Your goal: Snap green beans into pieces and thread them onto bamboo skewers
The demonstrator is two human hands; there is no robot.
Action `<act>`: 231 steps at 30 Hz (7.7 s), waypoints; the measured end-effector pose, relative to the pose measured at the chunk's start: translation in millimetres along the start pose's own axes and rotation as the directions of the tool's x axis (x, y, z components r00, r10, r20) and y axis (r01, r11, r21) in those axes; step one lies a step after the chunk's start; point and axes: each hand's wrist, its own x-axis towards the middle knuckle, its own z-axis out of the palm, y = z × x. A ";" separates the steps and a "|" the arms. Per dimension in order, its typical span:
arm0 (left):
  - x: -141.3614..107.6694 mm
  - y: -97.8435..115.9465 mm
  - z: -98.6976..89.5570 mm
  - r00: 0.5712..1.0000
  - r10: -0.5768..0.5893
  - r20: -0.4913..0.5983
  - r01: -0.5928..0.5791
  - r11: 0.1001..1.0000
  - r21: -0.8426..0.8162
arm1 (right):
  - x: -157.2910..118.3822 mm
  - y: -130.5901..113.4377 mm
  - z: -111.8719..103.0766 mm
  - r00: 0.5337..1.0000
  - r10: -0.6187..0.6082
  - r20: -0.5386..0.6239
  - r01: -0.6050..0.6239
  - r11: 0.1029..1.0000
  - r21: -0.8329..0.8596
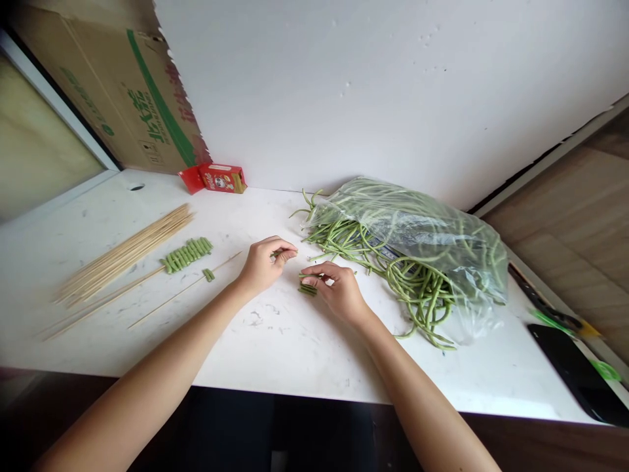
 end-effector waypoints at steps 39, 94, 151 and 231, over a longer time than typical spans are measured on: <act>-2.9 18.1 8.1 0.994 0.047 0.100 -0.031 0.987 -0.156 | 7.8 -5.7 -6.1 0.994 0.097 -0.046 -0.091 0.988 0.126; -4.0 24.2 6.1 0.985 0.120 0.125 -0.100 0.983 -0.157 | 6.5 0.9 2.3 0.932 0.108 0.346 -0.322 0.689 0.650; -4.1 4.9 7.5 0.998 0.033 0.059 -0.030 0.998 -0.048 | 13.7 12.7 -0.7 0.974 0.101 -0.201 -0.064 0.981 0.183; -7.5 -0.6 9.0 0.980 -0.042 0.195 0.040 0.999 0.016 | 16.5 12.5 -10.1 0.996 0.006 -0.094 -0.020 0.989 -0.147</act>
